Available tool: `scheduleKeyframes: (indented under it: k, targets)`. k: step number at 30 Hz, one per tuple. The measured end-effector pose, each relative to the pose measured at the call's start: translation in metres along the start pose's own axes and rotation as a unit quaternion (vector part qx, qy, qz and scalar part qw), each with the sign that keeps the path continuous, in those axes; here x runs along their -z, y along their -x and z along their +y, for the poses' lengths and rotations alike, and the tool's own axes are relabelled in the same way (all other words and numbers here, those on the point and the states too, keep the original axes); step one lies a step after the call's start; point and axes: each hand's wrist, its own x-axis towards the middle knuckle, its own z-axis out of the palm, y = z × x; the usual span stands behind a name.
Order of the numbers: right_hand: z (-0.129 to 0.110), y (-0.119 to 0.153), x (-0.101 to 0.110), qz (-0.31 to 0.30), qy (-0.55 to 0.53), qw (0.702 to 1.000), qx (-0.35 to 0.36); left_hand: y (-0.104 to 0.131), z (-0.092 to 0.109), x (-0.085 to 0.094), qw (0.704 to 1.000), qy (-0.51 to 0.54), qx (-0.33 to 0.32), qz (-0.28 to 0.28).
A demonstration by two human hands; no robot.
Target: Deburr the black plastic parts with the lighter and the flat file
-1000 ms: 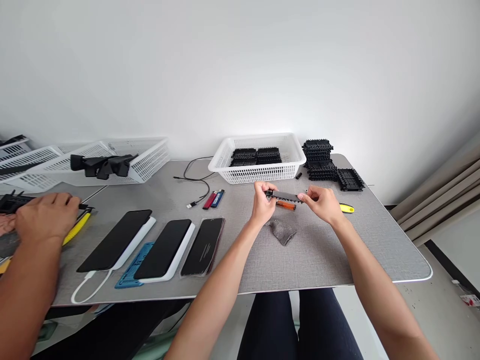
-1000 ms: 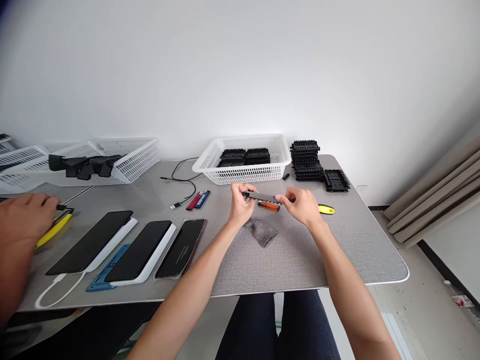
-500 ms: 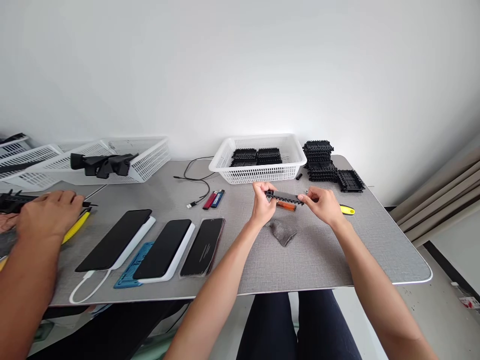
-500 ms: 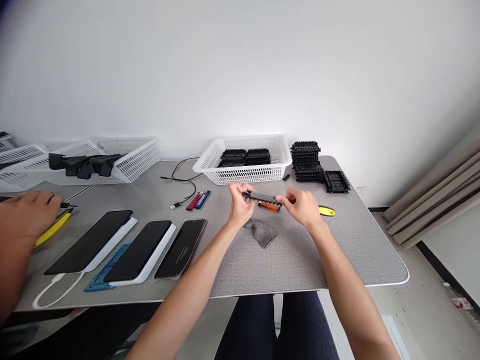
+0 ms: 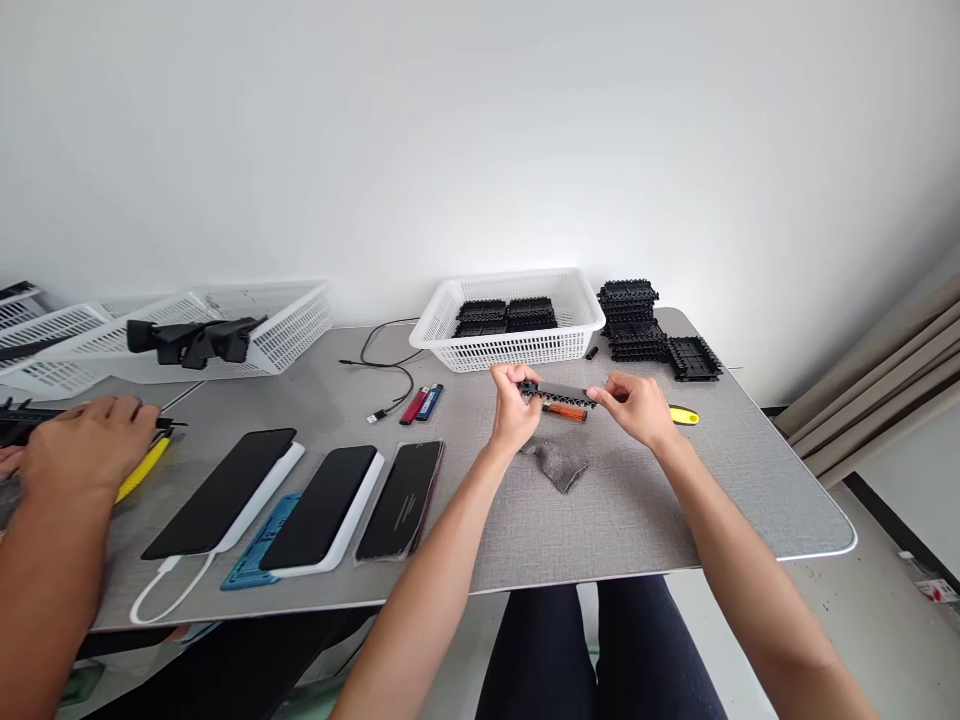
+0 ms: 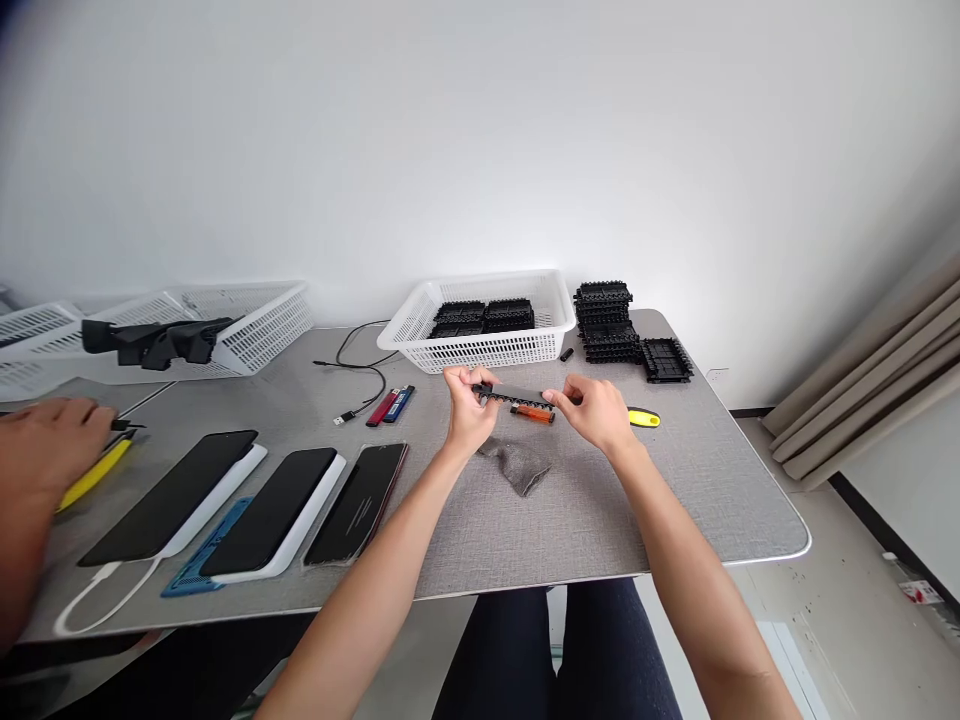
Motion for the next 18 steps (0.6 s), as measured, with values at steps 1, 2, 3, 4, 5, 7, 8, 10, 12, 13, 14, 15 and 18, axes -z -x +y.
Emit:
scheduleKeyframes:
  k: [1, 2, 3, 4, 5, 7, 8, 10, 12, 13, 14, 15, 18]
  targets:
    - [0.001, 0.0, 0.001, -0.002, 0.0, 1.0, 0.004, 0.0, 0.0, 0.001, 1.0, 0.0, -0.001, 0.001]
    - [0.002, -0.001, 0.002, -0.001, -0.001, 1.0, 0.007, -0.001, 0.0, 0.002, 1.0, 0.002, -0.002, 0.001]
    - [0.004, -0.001, 0.004, 0.002, -0.001, 1.0, 0.007, -0.002, 0.0, 0.003, 1.0, 0.004, -0.003, -0.001]
    - [0.007, -0.002, 0.005, 0.006, 0.0, 1.0, 0.004, -0.003, 0.0, 0.005, 1.0, 0.004, -0.006, 0.0]
    - [0.009, -0.003, 0.006, 0.01, 0.0, 1.0, 0.0, -0.003, 0.0, 0.006, 1.0, 0.001, -0.01, 0.001]
    - [0.011, -0.003, 0.007, 0.017, -0.008, 1.0, -0.003, -0.004, 0.0, 0.007, 1.0, -0.01, -0.02, 0.002]
    - [0.01, -0.003, 0.006, 0.018, -0.014, 1.0, -0.002, -0.004, 0.0, 0.008, 1.0, -0.013, -0.024, 0.001]
    - [0.006, -0.002, 0.004, 0.014, -0.019, 1.0, -0.001, -0.004, 0.0, 0.007, 1.0, -0.014, -0.027, -0.005]
    - [0.002, -0.001, 0.002, 0.006, -0.013, 1.0, -0.003, -0.003, 0.001, 0.005, 1.0, -0.011, -0.025, -0.009]
    - [0.001, -0.001, 0.002, 0.0, -0.011, 1.0, -0.003, -0.002, 0.001, 0.005, 1.0, -0.013, -0.026, -0.009]
    - [0.001, -0.001, 0.002, -0.005, -0.011, 1.0, -0.001, -0.002, 0.001, 0.005, 0.999, -0.014, -0.027, -0.009]
    - [0.002, -0.002, 0.003, -0.008, -0.012, 1.0, 0.002, -0.002, 0.001, 0.005, 0.999, -0.016, -0.029, -0.01]
    - [0.009, -0.005, 0.007, -0.004, -0.013, 1.0, 0.001, -0.002, 0.0, 0.006, 0.999, -0.025, -0.034, -0.008]
